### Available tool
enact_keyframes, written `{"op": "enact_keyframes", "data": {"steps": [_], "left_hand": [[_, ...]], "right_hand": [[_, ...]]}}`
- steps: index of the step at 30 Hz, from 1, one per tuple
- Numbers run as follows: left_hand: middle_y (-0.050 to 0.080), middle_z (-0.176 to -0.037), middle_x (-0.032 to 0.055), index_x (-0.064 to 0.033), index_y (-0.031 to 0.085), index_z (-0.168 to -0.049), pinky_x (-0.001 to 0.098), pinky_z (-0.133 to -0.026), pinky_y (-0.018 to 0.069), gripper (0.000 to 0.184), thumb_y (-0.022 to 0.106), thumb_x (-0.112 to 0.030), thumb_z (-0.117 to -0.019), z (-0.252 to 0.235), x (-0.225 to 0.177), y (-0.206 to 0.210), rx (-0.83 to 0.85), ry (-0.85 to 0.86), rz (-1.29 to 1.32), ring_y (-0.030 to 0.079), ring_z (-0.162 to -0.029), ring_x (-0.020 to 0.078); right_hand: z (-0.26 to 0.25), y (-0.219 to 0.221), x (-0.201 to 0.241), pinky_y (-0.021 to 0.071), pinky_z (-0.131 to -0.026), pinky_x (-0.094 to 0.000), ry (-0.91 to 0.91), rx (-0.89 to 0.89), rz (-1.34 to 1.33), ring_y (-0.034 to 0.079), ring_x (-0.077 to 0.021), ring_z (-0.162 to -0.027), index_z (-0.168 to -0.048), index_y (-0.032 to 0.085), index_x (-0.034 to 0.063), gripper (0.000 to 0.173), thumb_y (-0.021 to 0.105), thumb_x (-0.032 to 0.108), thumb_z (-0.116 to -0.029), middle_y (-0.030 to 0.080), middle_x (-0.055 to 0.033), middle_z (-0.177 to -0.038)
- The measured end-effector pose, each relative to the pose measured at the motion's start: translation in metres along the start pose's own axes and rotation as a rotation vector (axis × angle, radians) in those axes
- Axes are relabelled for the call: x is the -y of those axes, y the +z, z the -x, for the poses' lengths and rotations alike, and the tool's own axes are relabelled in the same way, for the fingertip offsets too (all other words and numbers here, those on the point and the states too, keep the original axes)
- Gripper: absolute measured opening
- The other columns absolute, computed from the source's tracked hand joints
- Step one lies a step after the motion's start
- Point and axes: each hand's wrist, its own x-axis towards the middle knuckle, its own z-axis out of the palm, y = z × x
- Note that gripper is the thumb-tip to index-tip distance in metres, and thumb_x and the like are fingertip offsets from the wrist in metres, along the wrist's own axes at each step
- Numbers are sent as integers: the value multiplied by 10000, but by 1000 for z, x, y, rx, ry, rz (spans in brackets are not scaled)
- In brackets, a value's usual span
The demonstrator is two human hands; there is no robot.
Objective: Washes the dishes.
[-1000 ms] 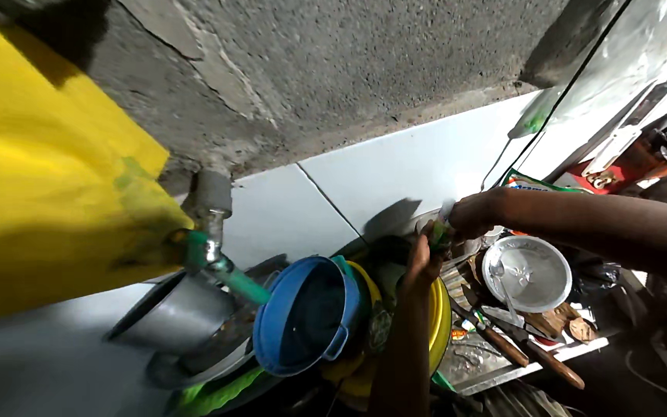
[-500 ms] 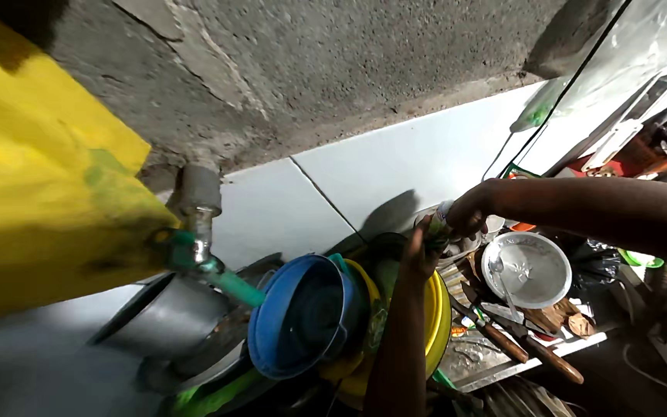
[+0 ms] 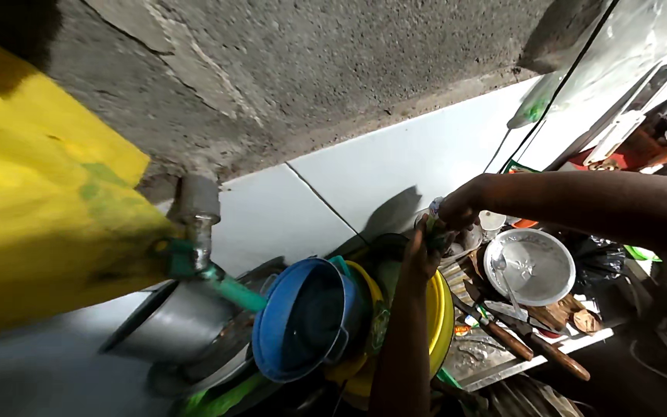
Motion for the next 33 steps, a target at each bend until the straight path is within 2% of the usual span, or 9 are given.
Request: {"op": "enact_keyframes", "data": {"steps": [4,7,17,21,25,28,30,32,33], "left_hand": [[663,-934,92,-66,608,-1126,341,-736,605,284,513,-325,-1060,-4,-5,0,-41,-4,-90,681,-811,198],[656,-1037,139,-49,571,-1217,390,-799,612,339,463,-340,-1081,-3,-5,-2,-1,-39,-61,690,-906,254],[642,-939,95,-74,576,-1134,364,-755,603,344,413,-374,-1093,-2,-11,1,-63,31,-122,674,-829,215],[643,-861,81,-73,595,-1090,369,-755,601,358,430,-391,-1085,-6,-12,1,-52,17,-168,669,-782,204],[667,-993,100,-78,589,-1187,364,-765,604,387,427,-413,-1082,-4,-11,8,-4,-5,-148,687,-874,217],[654,-923,77,-85,597,-1136,347,-745,595,428,405,-464,-1080,-8,-12,6,5,28,-217,669,-815,189],[664,-986,104,-76,587,-1186,375,-790,599,459,366,-466,-1090,-8,-11,6,21,11,-217,681,-875,219],[666,-1009,119,-68,580,-1199,371,-785,605,448,356,-442,-1097,-8,-11,4,24,22,-218,688,-894,227],[661,-987,109,-70,582,-1191,357,-771,603,441,354,-437,-1098,-9,-12,3,16,38,-243,682,-874,213]], "right_hand": [[1,3,-2,449,-859,-300,0,44,40,582,-193,-916,-1128,594,-148,196,445,-61,-1036,618,-202,-1029],[4,4,3,467,-848,-278,28,9,-87,584,-186,-895,-1174,589,-139,219,441,-29,-1056,623,-207,-1042],[-10,3,-7,471,-940,-412,-207,46,173,623,-320,-1051,-1186,599,-144,219,479,-21,-1050,639,-258,-1131],[2,4,-2,460,-913,-332,-49,26,77,611,-234,-999,-1144,597,-146,189,478,-58,-1026,634,-226,-1095],[10,5,-5,443,-793,-233,42,-29,-159,547,-135,-834,-1108,607,-133,186,458,-49,-1033,615,-183,-981],[12,3,-3,455,-860,-268,24,-46,-37,593,-168,-911,-1119,604,-136,181,469,-70,-1020,633,-195,-1030],[1,9,-12,455,-773,-232,18,-69,-232,532,-134,-791,-1124,615,-119,191,467,-30,-1043,612,-173,-956],[-67,3,-45,463,-714,-277,-257,241,-265,524,-165,-717,-1124,587,-152,206,480,8,-1051,581,-194,-890],[-131,5,-72,497,-610,-296,-589,404,-196,589,-183,-663,-1086,584,-186,240,541,41,-1022,615,-221,-842]]}}
